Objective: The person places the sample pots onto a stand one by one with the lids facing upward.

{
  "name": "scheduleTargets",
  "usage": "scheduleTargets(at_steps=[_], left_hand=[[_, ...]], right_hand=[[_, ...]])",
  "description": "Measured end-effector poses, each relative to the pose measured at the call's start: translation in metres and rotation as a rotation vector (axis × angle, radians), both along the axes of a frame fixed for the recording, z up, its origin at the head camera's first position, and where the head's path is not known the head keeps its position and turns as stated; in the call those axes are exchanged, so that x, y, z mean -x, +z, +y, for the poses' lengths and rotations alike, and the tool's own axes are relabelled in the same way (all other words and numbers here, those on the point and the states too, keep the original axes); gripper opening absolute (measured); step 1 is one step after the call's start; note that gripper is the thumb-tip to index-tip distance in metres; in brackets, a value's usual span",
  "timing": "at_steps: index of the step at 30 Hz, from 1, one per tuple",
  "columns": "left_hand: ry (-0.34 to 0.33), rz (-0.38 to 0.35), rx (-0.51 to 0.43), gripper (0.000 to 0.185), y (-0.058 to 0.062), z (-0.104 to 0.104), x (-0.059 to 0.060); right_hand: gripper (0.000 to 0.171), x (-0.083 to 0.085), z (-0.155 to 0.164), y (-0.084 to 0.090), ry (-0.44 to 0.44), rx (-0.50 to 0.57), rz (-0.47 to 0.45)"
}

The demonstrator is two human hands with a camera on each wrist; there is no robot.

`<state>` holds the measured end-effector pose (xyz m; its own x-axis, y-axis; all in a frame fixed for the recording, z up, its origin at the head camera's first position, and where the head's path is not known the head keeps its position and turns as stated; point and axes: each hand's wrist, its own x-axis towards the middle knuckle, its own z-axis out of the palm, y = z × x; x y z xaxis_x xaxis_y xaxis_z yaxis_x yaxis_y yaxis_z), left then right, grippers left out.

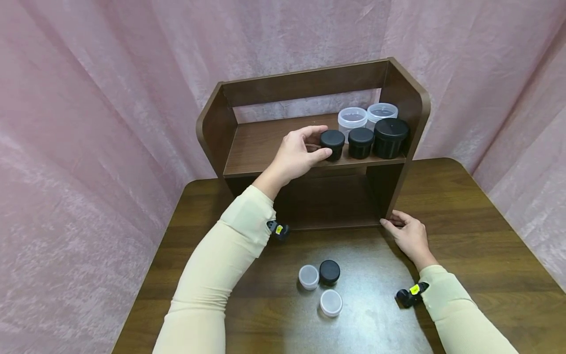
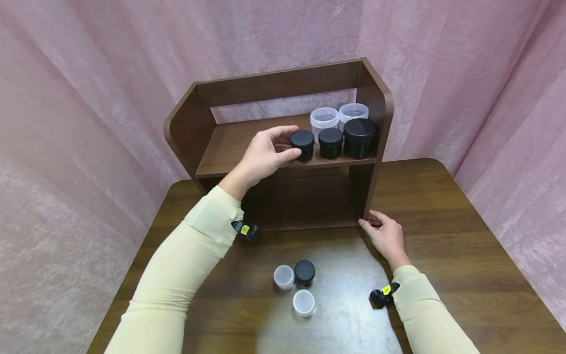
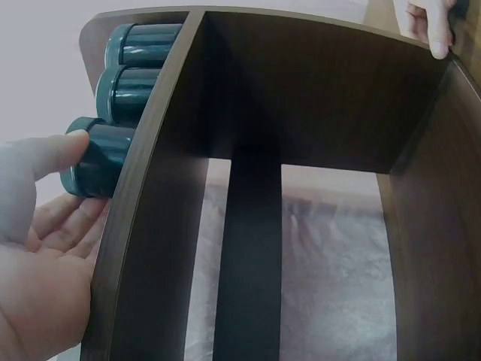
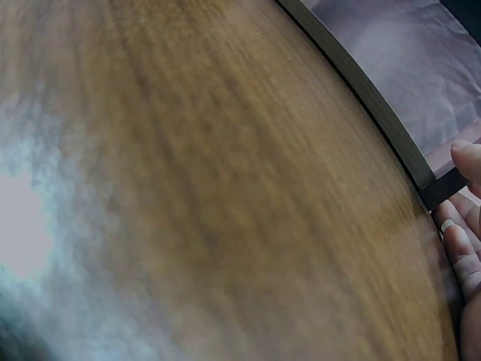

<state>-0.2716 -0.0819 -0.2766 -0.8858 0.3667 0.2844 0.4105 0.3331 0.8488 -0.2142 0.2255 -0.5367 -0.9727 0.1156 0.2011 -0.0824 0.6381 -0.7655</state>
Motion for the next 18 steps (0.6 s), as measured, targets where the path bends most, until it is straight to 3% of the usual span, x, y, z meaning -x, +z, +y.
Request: scheduleTargets(at_steps=[7,18], left_hand=[[0.012,-0.037,0.003,0.054,-0.002,0.0037,0.0014],[-0.01,0.013,0.021,0.054,-0.0047,0.0064,-0.0002]], right_hand=[[0.058,-0.0002,0.0005,-0.0001,-0.002,-0.018,0.001],[0.058,-0.0006,0.002,0.001,-0.011,-0.026,0.005]])
